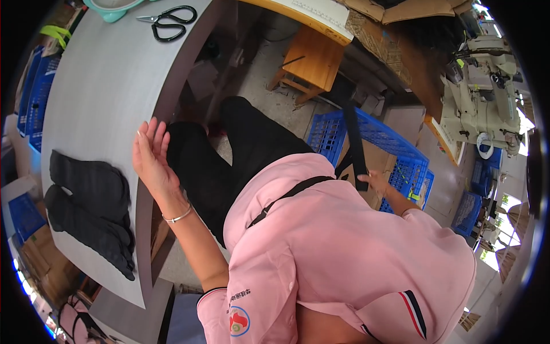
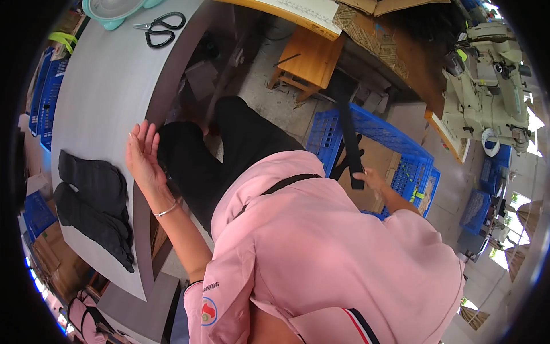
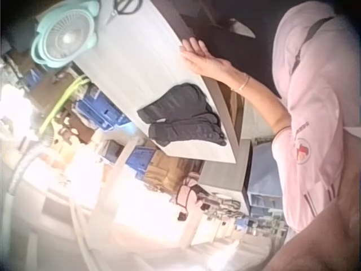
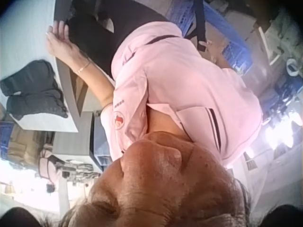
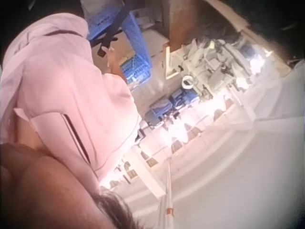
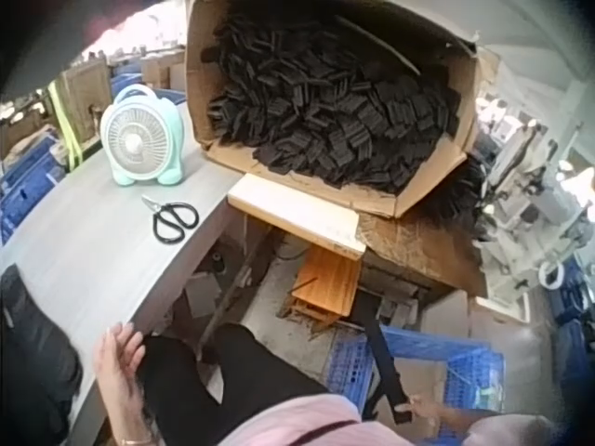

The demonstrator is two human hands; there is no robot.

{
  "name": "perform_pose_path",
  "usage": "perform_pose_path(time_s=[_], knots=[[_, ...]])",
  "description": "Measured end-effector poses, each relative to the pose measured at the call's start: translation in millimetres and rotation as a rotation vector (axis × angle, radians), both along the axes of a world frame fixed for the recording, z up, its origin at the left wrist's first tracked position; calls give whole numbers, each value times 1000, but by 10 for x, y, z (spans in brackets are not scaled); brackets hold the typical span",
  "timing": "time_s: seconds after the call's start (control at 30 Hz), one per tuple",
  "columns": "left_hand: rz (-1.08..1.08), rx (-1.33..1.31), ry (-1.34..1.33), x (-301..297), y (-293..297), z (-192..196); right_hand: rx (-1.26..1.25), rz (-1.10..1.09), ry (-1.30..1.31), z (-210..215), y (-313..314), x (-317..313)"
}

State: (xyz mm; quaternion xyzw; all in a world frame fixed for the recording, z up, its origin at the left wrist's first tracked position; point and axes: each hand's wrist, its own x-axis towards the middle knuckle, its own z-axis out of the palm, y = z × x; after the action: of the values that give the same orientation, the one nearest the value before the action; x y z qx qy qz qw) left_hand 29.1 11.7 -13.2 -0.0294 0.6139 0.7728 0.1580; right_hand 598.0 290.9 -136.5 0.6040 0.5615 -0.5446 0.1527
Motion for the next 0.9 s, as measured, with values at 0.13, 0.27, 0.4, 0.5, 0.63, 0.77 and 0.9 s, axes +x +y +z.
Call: perform_pose_path(time_s=[0.13, 0.27, 0.4, 0.5, 0.63, 0.77, 0.9], knots=[[92, -26, -39, 167, -235, -151, -29, -263, -103, -225, -554, 553], [232, -4, -49, 288, -441, -206, -79, -481, -57, -316, -794, 647], [284, -24, -20, 312, -611, -143, -70, -532, 20, -312, -701, 324], [235, -31, 39, 359, -651, -76, -3, -543, 114, -140, -634, -129], [76, -55, -16, 557, -458, -18, 148, -232, 220, 345, -350, -1071], [-481, -43, -87, 866, 96, -16, 273, 127, 402, 1079, -183, -2097], [-791, 107, -299, 1223, 623, 104, 8, 187, 490, 1686, -456, -2764]])
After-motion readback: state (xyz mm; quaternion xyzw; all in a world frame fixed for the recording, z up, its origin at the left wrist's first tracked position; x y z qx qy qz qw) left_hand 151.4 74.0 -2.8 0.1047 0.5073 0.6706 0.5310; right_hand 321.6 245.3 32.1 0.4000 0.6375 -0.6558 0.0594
